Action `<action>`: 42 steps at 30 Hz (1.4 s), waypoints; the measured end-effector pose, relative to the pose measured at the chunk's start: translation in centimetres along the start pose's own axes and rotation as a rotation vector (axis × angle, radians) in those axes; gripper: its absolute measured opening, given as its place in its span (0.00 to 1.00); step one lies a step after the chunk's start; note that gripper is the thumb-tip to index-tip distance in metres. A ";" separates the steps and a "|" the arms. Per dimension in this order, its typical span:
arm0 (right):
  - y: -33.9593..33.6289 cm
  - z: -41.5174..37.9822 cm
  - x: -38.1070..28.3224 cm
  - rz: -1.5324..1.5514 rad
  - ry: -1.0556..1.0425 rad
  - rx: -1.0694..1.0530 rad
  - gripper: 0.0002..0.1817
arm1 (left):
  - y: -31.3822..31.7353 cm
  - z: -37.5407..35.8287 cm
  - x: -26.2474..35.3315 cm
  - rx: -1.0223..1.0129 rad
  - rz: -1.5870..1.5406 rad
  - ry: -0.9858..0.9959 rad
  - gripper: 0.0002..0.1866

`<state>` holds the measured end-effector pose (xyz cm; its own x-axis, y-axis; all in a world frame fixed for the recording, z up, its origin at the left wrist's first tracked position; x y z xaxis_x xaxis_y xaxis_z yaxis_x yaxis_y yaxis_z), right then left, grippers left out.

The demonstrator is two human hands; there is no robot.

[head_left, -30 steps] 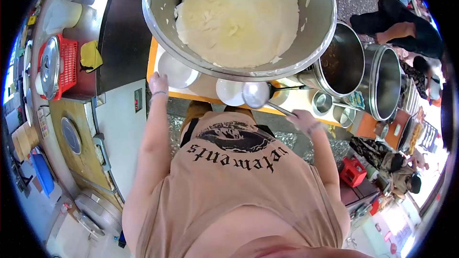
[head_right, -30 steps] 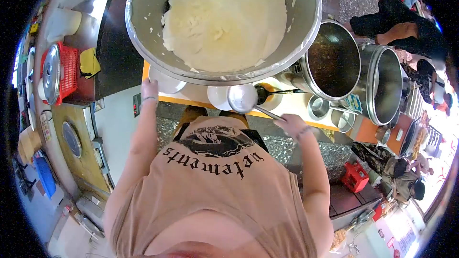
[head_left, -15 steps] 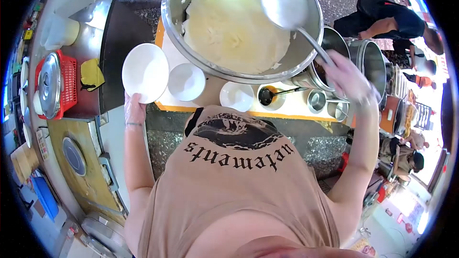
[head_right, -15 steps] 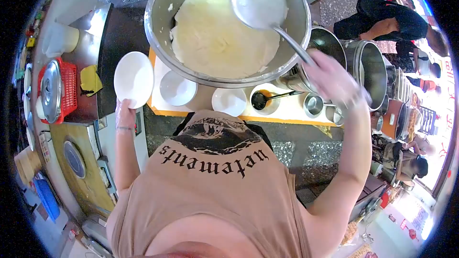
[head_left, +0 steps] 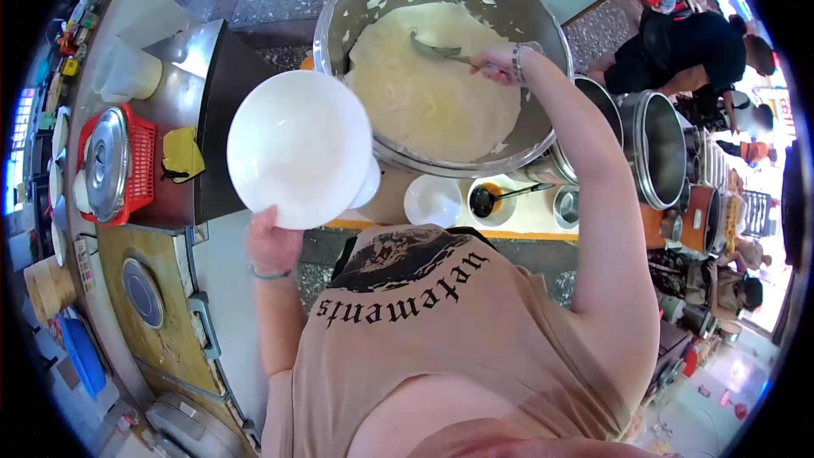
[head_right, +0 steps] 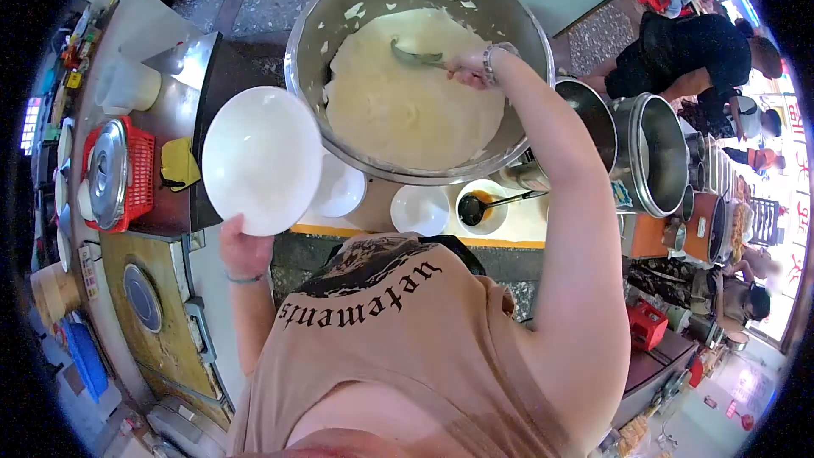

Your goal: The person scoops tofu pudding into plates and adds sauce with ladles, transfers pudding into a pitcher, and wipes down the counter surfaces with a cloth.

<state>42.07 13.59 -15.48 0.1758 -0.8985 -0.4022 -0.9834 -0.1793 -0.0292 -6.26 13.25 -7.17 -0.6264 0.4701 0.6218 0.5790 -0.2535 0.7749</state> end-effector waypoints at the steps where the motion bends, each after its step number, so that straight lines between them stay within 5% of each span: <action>1: -0.3 0.8 -0.4 0.011 -0.015 0.010 0.08 | 1.4 0.7 -0.4 -0.021 0.059 -0.062 0.31; 12: -2.6 4.4 -1.4 -0.177 -0.159 0.299 0.12 | 15.2 12.8 -5.4 -0.238 0.406 -0.400 0.30; 14: -3.9 7.8 -1.0 -0.609 -0.174 0.236 0.16 | 14.5 15.3 -7.5 -0.218 0.425 -0.422 0.30; 18: -2.5 0.8 -1.6 -0.453 -0.064 0.322 0.21 | 13.7 17.4 -9.5 -0.032 0.560 -0.504 0.29; 25: 0.3 -9.7 -5.3 -0.638 -0.208 0.353 0.26 | 9.4 23.0 -13.5 0.091 0.589 -0.472 0.28; 33: 3.3 -14.1 -7.3 -0.730 -0.312 0.233 0.19 | 13.0 24.2 -12.8 -0.076 0.282 -0.331 0.27; 35: 3.3 -16.9 -9.6 -1.091 -0.307 0.600 0.16 | 13.1 23.6 -12.4 -0.071 0.250 -0.315 0.27; 42: -1.1 -22.3 -7.9 -0.919 -0.217 0.965 0.15 | 11.2 22.0 -12.0 0.038 0.160 -0.263 0.29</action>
<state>42.82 11.97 8.19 0.8604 -0.5092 -0.0221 -0.1697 -0.2453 -0.9545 19.27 23.35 -8.45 -0.3722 0.6309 0.6807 0.6815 -0.3121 0.6619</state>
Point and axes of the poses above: each hand's wrist, its own z-axis towards the middle knuckle, its own y-axis out of the palm, x = y × z, the point moved 10 cm from there along z, towards the middle knuckle, and after that the axes turned 13 degrees about -x, right-handed, at the moved point
